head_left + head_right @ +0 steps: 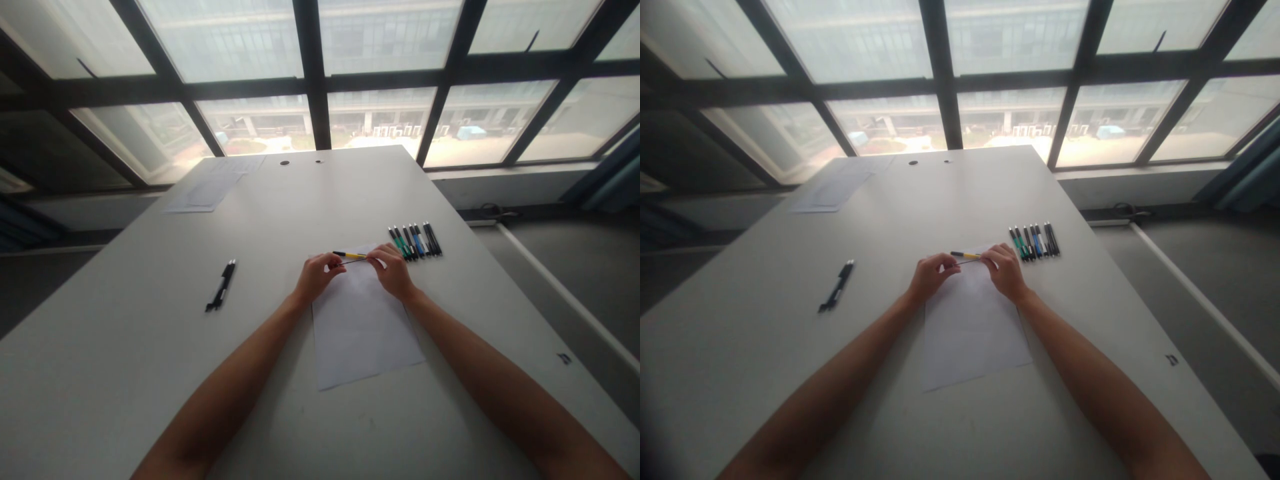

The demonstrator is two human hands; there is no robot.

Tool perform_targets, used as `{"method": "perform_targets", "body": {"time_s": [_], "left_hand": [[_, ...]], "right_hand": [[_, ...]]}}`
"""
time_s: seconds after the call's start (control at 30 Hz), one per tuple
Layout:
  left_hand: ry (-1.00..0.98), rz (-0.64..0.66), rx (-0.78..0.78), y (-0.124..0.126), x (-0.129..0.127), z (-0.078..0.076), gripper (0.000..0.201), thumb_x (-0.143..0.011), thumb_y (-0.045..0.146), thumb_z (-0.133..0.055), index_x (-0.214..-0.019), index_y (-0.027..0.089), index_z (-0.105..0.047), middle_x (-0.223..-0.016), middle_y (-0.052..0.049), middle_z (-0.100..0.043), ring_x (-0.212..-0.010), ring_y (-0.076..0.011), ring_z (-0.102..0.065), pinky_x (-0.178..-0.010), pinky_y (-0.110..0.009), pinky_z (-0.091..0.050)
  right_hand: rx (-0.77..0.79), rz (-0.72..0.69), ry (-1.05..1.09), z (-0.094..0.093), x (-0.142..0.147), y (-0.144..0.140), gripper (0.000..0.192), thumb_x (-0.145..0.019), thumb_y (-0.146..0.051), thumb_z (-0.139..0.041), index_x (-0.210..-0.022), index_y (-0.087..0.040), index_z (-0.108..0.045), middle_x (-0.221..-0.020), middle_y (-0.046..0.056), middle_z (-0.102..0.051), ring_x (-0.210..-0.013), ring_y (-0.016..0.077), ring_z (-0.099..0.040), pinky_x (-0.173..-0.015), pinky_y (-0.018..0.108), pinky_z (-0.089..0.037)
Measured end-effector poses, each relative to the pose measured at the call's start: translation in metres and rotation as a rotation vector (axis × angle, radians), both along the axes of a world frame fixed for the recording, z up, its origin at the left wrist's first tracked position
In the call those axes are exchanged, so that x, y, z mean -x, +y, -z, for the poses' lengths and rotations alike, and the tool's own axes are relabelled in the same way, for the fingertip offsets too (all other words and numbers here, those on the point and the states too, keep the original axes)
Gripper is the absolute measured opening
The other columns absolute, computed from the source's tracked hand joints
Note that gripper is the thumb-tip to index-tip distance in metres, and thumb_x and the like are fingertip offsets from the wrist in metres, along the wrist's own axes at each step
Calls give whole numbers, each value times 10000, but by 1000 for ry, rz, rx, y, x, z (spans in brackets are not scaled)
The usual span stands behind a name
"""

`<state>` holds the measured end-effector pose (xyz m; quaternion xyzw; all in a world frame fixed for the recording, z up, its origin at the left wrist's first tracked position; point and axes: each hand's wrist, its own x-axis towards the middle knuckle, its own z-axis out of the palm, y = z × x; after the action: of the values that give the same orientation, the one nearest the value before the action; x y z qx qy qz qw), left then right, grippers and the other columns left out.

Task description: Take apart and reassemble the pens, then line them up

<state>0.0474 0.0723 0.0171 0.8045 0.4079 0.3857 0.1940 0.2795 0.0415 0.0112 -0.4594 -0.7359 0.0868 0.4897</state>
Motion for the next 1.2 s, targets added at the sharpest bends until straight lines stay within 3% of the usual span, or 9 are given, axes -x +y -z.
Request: {"method": "perform_targets", "body": {"time_s": [0.33, 0.47, 0.57, 0.7, 0.83, 0.93, 1.1, 1.2], "left_hand": [[43, 6, -42, -1, 1, 0, 138, -832, 340, -753, -929, 242, -751, -779, -26, -714, -672, -154, -621, -720, -285, -515], [132, 40, -86, -3, 1, -3, 245, -837, 303, -751, -1074, 248, -728, -855, -47, -726, -752, -174, -662, -774, -298, -525], [180, 78, -110, -5, 0, -4, 226, -857, 319, -728, -1074, 257, -714, -922, -60, -740, -826, -193, -679, -807, -309, -514], [40, 50, -46, -8, -3, -4, 206, -873, 353, -709, -1040, 239, -668, -871, -27, -749, -740, -161, -664, -732, -274, -500], [-123, -24, 68, -8, -5, -8, 216, -855, 393, -718, -817, 199, -630, -641, 18, -673, -581, -124, -585, -605, -237, -448], [-206, -32, 110, -7, -3, -10, 295, -846, 441, -709, -719, 183, -645, -580, 19, -631, -544, -114, -534, -578, -234, -422], [-353, 7, 149, -3, -1, -8, 313, -854, 477, -688, -869, 181, -787, -606, 3, -624, -575, -113, -522, -587, -241, -404], [-408, 2, 193, -4, -2, -7, 354, -859, 488, -681, -992, 182, -799, -584, 9, -592, -562, -108, -488, -574, -246, -383]], "right_hand": [[-13, 4, -31, -3, 0, -1, 242, -982, -303, -533, -844, -268, -729, -840, 57, -660, -880, 237, -549, -828, 387, -446], [-25, -14, -54, -4, 1, -1, 230, -978, -302, -542, -841, -267, -724, -832, 55, -665, -877, 236, -551, -832, 388, -442], [-29, -16, -80, -5, 2, -2, 222, -980, -293, -536, -848, -260, -712, -833, 56, -664, -880, 236, -548, -836, 392, -441], [-25, 3, -78, -6, 3, -4, 230, -985, -269, -512, -838, -241, -686, -823, 59, -647, -875, 234, -544, -820, 386, -443], [-10, -5, -48, -4, 6, -4, 220, -978, -245, -517, -826, -234, -675, -817, 58, -648, -860, 229, -550, -803, 374, -448], [-4, -23, -14, -3, 9, -4, 204, -966, -237, -544, -807, -229, -671, -808, 52, -658, -847, 223, -562, -801, 369, -450], [-17, -16, 86, -3, 10, -3, 183, -945, -236, -585, -781, -217, -661, -760, 40, -654, -791, 212, -569, -770, 362, -452], [-22, -16, 117, -4, 10, -3, 174, -937, -234, -598, -776, -215, -662, -755, 38, -655, -778, 208, -571, -760, 359, -452]]}}
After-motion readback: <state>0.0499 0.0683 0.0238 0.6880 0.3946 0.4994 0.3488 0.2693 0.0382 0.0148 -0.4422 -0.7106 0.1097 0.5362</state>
